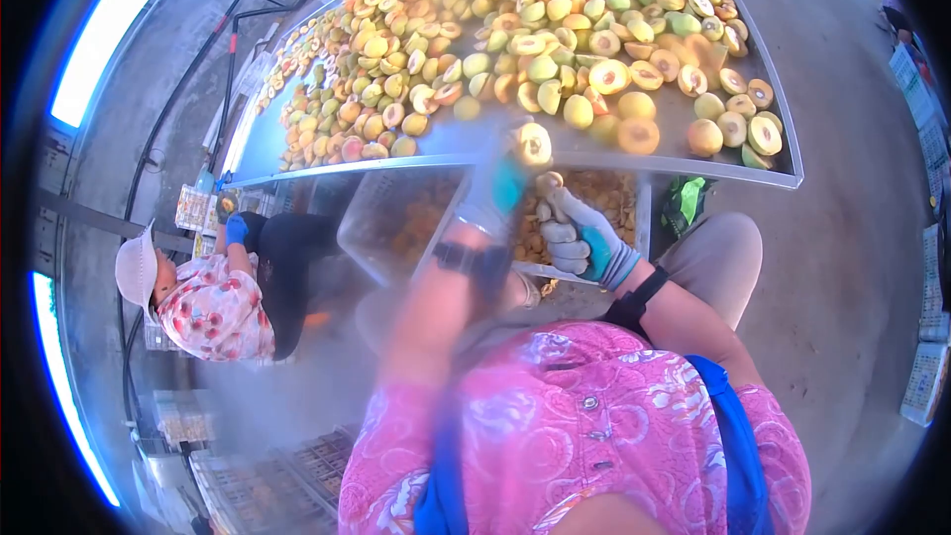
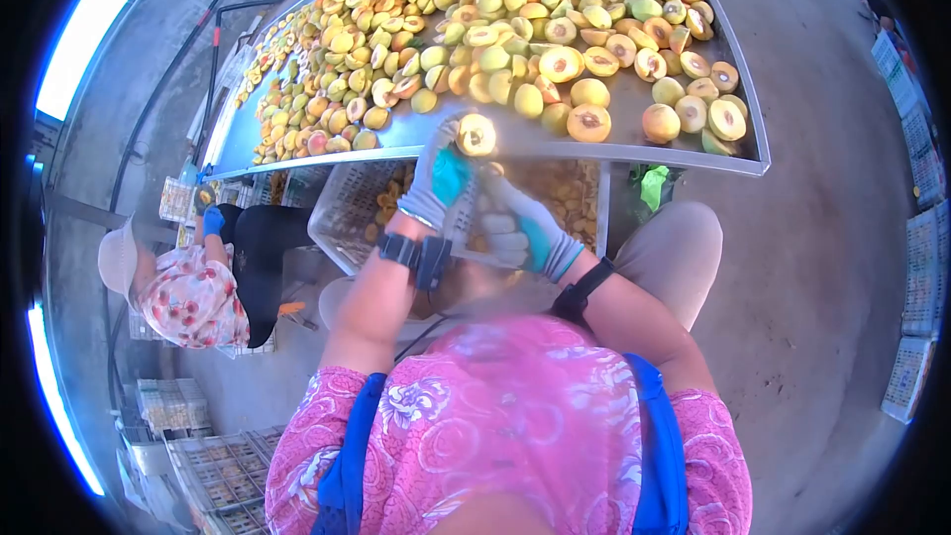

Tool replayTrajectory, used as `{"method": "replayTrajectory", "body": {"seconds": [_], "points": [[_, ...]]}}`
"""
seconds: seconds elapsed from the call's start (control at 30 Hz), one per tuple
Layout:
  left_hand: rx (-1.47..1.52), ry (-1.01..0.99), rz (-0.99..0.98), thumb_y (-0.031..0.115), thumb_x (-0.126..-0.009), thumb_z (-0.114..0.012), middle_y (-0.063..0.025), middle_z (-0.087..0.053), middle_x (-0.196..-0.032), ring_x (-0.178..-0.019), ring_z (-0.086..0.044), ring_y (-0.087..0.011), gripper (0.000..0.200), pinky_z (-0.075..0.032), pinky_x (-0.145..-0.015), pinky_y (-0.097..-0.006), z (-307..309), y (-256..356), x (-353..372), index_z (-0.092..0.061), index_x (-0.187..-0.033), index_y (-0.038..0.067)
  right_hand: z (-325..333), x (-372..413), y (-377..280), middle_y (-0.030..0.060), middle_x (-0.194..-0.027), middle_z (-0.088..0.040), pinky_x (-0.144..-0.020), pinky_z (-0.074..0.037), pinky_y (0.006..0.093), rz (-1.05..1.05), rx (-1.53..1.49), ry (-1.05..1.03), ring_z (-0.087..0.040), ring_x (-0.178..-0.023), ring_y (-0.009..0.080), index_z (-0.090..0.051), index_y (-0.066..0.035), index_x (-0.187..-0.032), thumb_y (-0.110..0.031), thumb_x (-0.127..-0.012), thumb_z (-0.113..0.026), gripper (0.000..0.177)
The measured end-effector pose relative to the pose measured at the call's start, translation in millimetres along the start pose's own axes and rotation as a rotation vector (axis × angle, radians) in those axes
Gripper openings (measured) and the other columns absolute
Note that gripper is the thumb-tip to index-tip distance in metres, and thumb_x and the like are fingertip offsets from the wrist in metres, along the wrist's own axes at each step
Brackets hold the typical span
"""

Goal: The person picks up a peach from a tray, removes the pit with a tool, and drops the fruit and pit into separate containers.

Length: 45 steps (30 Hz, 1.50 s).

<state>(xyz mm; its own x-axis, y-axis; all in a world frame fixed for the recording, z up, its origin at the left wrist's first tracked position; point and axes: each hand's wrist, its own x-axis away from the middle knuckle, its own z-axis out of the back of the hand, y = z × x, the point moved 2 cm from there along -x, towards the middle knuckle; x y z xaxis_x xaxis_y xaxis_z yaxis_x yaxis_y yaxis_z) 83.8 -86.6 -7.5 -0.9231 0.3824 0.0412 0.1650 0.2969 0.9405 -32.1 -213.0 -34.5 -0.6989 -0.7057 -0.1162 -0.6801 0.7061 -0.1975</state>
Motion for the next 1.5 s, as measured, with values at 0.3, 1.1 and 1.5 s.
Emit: {"method": "replayTrajectory", "body": {"seconds": [0.3, 1.1, 1.5], "points": [[0.386, 0.056, -0.07, 0.031, -0.093, -0.051, -0.0167, -0.059, -0.111, -0.097, -0.061, -0.03, 0.044, -0.054, -0.079, -0.043, 15.5, -14.9, 41.8, -0.05, -0.126, 0.003, -11.0, -3.7, 7.9, -0.0079, -0.068, -0.049, -0.038, -0.027, 0.0184, 0.045, 0.464, 0.509, -0.038, -0.045, 0.0028, -0.058, -0.014, -0.105, -0.047, -0.097, -0.047, 0.036], [0.275, 0.291, 0.207, 0.052, -0.095, -0.044, -0.0074, -0.061, -0.105, -0.093, -0.059, -0.0199, 0.052, -0.048, -0.085, -0.033, 15.3, -24.7, 70.6, -0.057, -0.115, 0.005, 6.0, -8.7, 1.0, 0.0267, -0.106, -0.062, -0.087, -0.046, 0.0401, 0.267, 1.403, 0.58, -0.061, -0.1, 0.037, -0.055, 0.0, -0.118, -0.035, -0.097, -0.046, 0.042], [0.356, 0.195, 0.283, 0.047, -0.093, -0.055, -0.0094, -0.063, -0.102, -0.091, -0.061, -0.0204, 0.05, -0.052, -0.083, -0.0332, 22.3, -39.1, 71.5, -0.056, -0.115, 0.002, 0.9, -6.4, 0.5, 0.0256, -0.103, -0.062, -0.082, -0.047, 0.0433, 0.339, 1.66, 0.472, -0.06, -0.095, 0.0407, -0.054, -0.001, -0.117, -0.034, -0.097, -0.047, 0.039]]}}
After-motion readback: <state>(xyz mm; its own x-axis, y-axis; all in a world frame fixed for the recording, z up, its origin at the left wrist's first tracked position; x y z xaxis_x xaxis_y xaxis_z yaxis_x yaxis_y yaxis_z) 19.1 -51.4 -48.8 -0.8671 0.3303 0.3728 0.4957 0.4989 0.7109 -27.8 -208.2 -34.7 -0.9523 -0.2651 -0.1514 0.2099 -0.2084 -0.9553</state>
